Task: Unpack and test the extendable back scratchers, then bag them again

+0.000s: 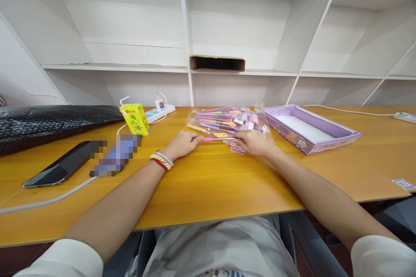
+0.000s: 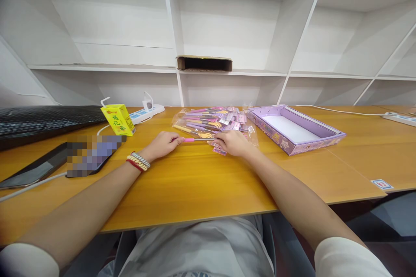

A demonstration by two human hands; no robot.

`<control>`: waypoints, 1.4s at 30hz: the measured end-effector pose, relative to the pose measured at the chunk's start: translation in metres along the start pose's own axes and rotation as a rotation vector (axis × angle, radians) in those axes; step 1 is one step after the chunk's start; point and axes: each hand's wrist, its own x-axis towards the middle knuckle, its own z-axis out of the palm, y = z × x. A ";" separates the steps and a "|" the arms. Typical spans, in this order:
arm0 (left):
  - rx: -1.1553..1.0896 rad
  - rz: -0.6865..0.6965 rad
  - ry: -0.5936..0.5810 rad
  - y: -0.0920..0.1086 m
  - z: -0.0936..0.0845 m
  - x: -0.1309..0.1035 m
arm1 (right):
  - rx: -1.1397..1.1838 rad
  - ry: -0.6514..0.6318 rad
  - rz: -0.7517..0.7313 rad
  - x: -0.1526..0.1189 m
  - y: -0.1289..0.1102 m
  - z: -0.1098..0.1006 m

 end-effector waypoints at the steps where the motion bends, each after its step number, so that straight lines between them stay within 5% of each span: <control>1: -0.004 0.004 0.000 0.000 0.000 0.000 | 0.007 -0.003 -0.002 0.000 0.000 0.000; 25: -0.012 0.062 0.167 0.002 0.003 -0.001 | 0.039 -0.061 -0.003 0.000 0.002 -0.001; 37: -0.061 0.034 0.007 0.002 0.000 -0.001 | -0.023 -0.026 0.015 0.001 -0.001 -0.004; 42: -0.091 0.069 0.033 0.004 -0.001 -0.001 | 0.007 -0.029 -0.004 0.000 0.001 -0.001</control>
